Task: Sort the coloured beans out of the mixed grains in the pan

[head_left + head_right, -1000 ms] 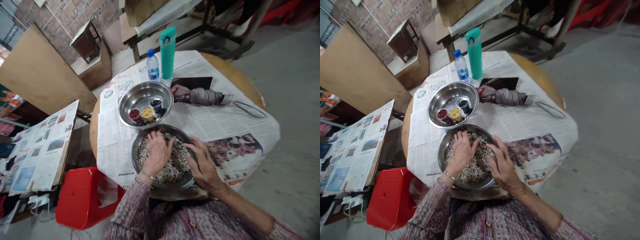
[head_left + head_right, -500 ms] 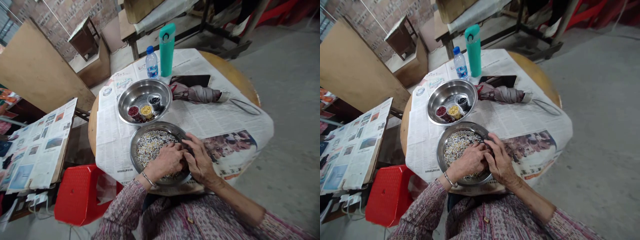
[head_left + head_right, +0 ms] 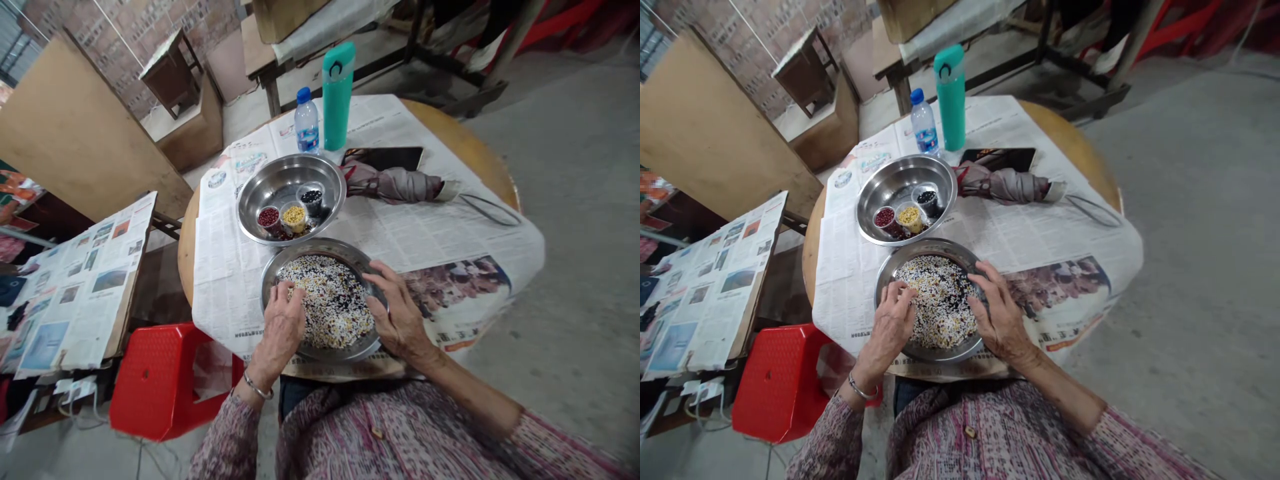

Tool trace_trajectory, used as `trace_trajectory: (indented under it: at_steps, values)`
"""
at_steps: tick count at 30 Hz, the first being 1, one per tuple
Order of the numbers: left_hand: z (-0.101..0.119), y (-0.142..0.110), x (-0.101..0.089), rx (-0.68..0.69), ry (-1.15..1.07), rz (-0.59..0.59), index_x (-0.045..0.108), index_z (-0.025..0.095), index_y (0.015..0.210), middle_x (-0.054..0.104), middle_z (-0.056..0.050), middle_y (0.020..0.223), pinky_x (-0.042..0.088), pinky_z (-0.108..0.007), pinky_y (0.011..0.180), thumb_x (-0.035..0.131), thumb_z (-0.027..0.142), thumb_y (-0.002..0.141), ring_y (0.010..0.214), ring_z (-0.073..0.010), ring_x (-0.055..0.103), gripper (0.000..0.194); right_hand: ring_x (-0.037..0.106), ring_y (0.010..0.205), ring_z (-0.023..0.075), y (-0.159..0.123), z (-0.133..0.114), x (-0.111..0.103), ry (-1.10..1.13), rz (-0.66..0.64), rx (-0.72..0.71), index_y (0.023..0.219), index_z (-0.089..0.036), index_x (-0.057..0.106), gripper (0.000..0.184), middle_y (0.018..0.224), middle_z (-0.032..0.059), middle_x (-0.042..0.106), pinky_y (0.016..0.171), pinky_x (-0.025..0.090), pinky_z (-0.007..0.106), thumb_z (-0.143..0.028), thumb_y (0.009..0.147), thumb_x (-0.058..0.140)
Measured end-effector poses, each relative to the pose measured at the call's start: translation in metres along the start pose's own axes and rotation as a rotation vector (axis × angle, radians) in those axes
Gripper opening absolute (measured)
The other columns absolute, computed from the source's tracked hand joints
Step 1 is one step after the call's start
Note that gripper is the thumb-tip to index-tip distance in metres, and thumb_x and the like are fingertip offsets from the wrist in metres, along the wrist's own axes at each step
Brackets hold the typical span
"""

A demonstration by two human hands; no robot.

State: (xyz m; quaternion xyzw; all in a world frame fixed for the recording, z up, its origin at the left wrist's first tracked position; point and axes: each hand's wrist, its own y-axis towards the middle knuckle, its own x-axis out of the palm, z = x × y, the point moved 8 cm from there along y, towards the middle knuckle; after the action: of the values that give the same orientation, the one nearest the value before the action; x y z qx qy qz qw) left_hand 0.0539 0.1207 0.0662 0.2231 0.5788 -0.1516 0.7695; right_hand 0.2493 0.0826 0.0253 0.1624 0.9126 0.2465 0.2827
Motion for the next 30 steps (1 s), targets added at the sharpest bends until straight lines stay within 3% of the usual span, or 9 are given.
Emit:
trace_trajectory:
  at_steps: [2,4,8,11,15,19,25,28,30]
  values:
    - [0.006,0.000,0.002,-0.006,-0.026,-0.012,0.056,0.023,0.120,0.055,-0.010,0.129,0.054,-0.047,0.100,0.066,0.014,0.086,0.117,-0.0267,0.055,0.037,0.047,0.142,0.0304,0.000,0.000,0.000,0.001,0.001,0.001,0.143,-0.027,0.050,0.045,0.151,0.0119,0.051,0.116,0.044,0.055,-0.024,0.098,0.047]
    - [0.023,0.002,0.008,0.075,-0.033,-0.081,0.056,0.025,0.126,0.055,-0.010,0.134,0.054,-0.049,0.100,0.072,0.020,0.084,0.119,-0.0289,0.054,0.046,0.048,0.142,0.0304,0.000,0.000,0.000,-0.002,0.004,0.006,0.143,-0.027,0.050,0.044,0.151,0.0121,0.051,0.116,0.044,0.055,-0.024,0.099,0.047]
    - [0.058,0.014,0.023,0.277,0.042,-0.185,0.058,0.027,0.129,0.055,-0.009,0.140,0.054,-0.050,0.096,0.065,0.014,0.086,0.122,-0.0311,0.054,0.045,0.047,0.143,0.0302,-0.001,0.001,0.001,-0.006,0.009,0.010,0.141,-0.026,0.051,0.042,0.150,0.0134,0.051,0.116,0.044,0.054,-0.023,0.099,0.047]
    - [0.070,0.027,0.037,0.342,0.076,-0.267,0.064,0.021,0.117,0.060,-0.011,0.130,0.056,-0.048,0.093,0.064,0.014,0.087,0.118,-0.0320,0.056,0.031,0.047,0.143,0.0305,-0.002,0.002,0.001,-0.002,0.006,0.004,0.141,-0.025,0.051,0.042,0.150,0.0141,0.052,0.116,0.043,0.054,-0.022,0.099,0.048]
    - [0.076,0.038,0.053,0.381,0.031,-0.352,0.065,0.017,0.100,0.064,-0.009,0.109,0.058,-0.039,0.090,0.055,0.010,0.093,0.101,-0.0242,0.062,0.015,0.046,0.143,0.0310,-0.001,0.003,0.001,-0.001,0.009,-0.007,0.141,-0.026,0.051,0.043,0.148,0.0134,0.053,0.116,0.043,0.056,-0.022,0.099,0.048]
    - [0.055,0.041,0.049,0.269,0.010,-0.340,0.063,0.017,0.090,0.065,-0.007,0.100,0.057,-0.036,0.089,0.054,0.004,0.091,0.097,-0.0222,0.063,0.016,0.046,0.144,0.0310,-0.001,0.002,0.002,0.007,0.008,-0.009,0.141,-0.025,0.051,0.043,0.147,0.0140,0.053,0.117,0.042,0.056,-0.021,0.098,0.049]
    - [-0.006,0.020,0.014,-0.023,-0.041,-0.116,0.061,0.019,0.093,0.063,-0.004,0.098,0.055,-0.035,0.095,0.049,-0.002,0.091,0.097,-0.0187,0.061,0.024,0.047,0.143,0.0307,0.000,0.002,0.001,0.023,0.014,-0.003,0.140,-0.027,0.052,0.042,0.146,0.0118,0.055,0.117,0.042,0.057,-0.022,0.098,0.050]
    - [-0.017,0.009,0.004,-0.123,0.017,-0.043,0.060,0.021,0.110,0.063,-0.007,0.115,0.053,-0.040,0.100,0.059,0.011,0.094,0.109,-0.0222,0.058,0.019,0.047,0.142,0.0304,0.000,0.002,0.001,0.031,0.022,-0.014,0.139,-0.026,0.053,0.042,0.144,0.0119,0.056,0.117,0.042,0.058,-0.021,0.098,0.051]
    - [-0.015,0.006,0.005,-0.176,0.072,-0.063,0.056,0.022,0.126,0.057,-0.011,0.132,0.052,-0.046,0.101,0.071,0.030,0.091,0.119,-0.0288,0.054,0.040,0.047,0.142,0.0304,-0.001,0.001,0.001,0.032,0.027,-0.025,0.139,-0.026,0.053,0.041,0.144,0.0125,0.056,0.117,0.041,0.058,-0.020,0.098,0.051]
